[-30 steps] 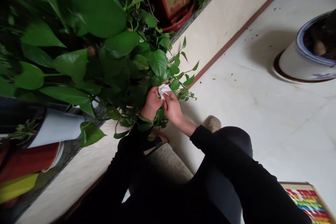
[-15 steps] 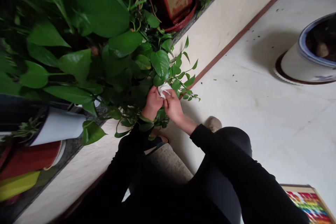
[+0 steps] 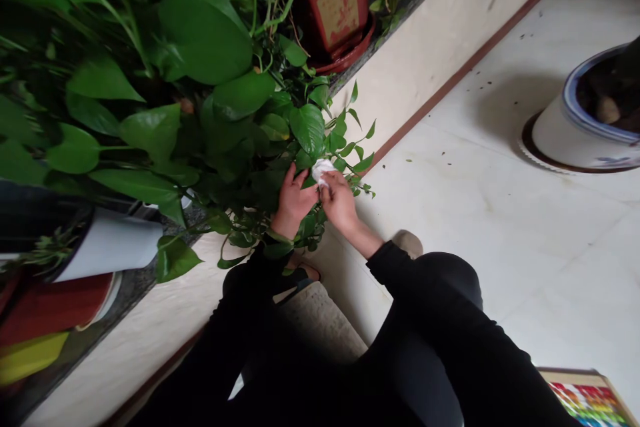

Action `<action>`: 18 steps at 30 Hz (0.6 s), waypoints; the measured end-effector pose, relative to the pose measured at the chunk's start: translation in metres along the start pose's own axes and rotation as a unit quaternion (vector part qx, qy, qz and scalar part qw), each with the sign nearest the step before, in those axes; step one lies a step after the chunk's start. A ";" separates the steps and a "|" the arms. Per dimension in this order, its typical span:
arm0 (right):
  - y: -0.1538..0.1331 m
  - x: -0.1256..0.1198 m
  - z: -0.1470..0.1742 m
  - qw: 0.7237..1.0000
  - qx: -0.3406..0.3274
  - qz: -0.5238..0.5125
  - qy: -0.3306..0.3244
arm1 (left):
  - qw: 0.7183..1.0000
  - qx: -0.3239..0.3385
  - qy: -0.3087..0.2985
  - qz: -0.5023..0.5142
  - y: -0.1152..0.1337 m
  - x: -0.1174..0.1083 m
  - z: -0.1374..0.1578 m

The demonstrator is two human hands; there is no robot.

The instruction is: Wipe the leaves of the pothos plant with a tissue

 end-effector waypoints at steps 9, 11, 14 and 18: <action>-0.004 -0.019 0.000 0.969 0.159 -0.185 -0.043 | 1.000 -0.010 -0.002 -0.021 -0.005 -0.010 0.020; 0.001 -0.024 -0.007 0.956 0.197 -0.219 -0.002 | 0.997 0.015 0.029 -0.070 -0.004 -0.024 0.027; 0.001 -0.018 -0.007 0.946 0.214 -0.244 -0.009 | 0.988 0.056 0.047 -0.133 0.000 -0.043 0.040; -0.003 -0.004 0.005 0.962 0.171 -0.206 -0.054 | 0.971 0.139 0.084 -0.177 0.012 -0.062 0.056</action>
Point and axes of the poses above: each hand's wrist, its own z-axis away from the middle knuckle, its own x-axis out of the palm, y = z × x, the point moved 5 cm from there along -z, towards the middle knuckle, and after that the axes turned 4 degrees about y, right-handed, at the moved point
